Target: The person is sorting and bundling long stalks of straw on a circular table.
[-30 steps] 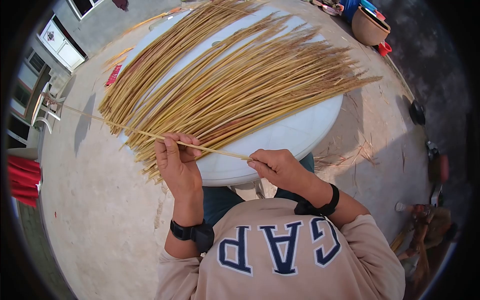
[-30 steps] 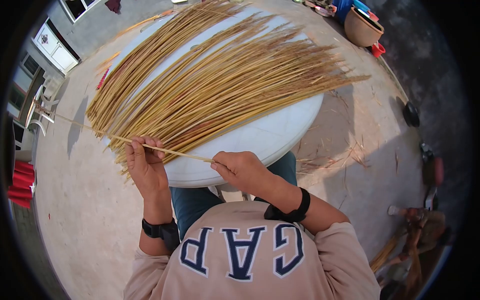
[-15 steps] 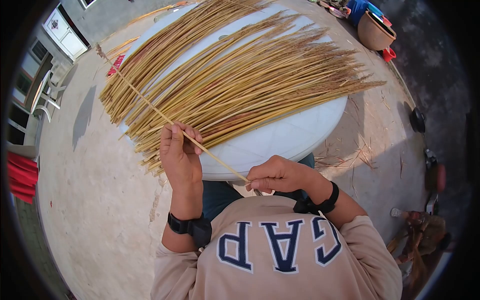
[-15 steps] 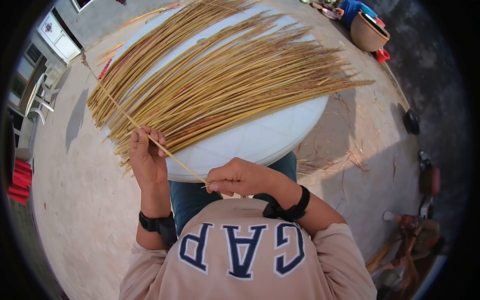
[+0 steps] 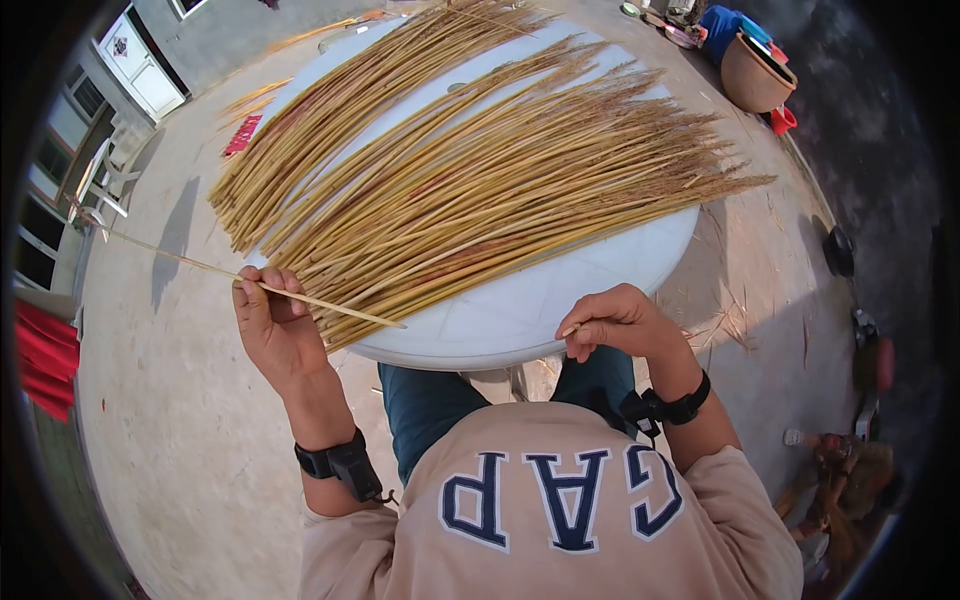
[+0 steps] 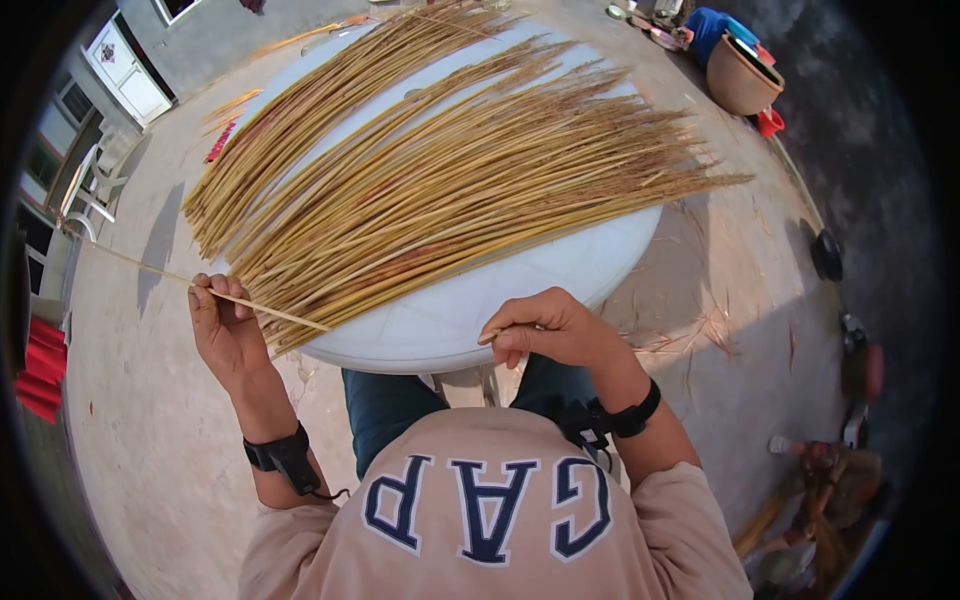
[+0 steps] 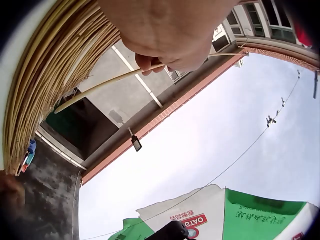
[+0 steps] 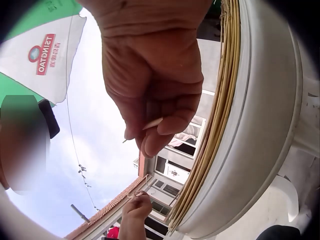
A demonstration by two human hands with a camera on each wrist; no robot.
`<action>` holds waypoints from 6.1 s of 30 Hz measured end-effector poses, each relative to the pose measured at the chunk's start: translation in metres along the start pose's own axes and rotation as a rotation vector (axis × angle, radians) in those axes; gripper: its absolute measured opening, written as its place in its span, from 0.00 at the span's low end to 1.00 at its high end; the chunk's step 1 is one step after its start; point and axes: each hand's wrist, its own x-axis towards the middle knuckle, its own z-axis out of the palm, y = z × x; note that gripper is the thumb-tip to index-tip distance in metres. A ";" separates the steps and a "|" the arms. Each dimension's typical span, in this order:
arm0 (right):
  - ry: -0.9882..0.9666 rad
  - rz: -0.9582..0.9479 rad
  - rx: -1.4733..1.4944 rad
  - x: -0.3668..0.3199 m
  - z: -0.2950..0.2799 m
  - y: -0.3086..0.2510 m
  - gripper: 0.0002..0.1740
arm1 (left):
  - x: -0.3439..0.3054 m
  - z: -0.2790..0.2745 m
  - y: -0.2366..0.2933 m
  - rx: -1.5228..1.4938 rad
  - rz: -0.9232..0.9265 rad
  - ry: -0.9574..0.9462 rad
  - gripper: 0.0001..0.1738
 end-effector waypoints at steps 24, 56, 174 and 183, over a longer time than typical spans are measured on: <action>0.611 0.024 -0.289 0.032 -0.007 0.045 0.07 | -0.010 0.029 -0.073 1.532 0.562 -0.670 0.05; 0.465 0.033 -0.349 0.028 -0.035 -0.060 0.08 | 0.001 0.025 0.001 0.298 0.078 -0.134 0.11; 0.718 -0.196 0.983 0.001 0.005 0.056 0.19 | -0.050 0.077 -0.110 1.592 0.554 -1.197 0.08; 0.743 -0.171 0.933 0.008 0.011 0.046 0.19 | -0.076 0.092 -0.081 1.404 0.104 -1.177 0.07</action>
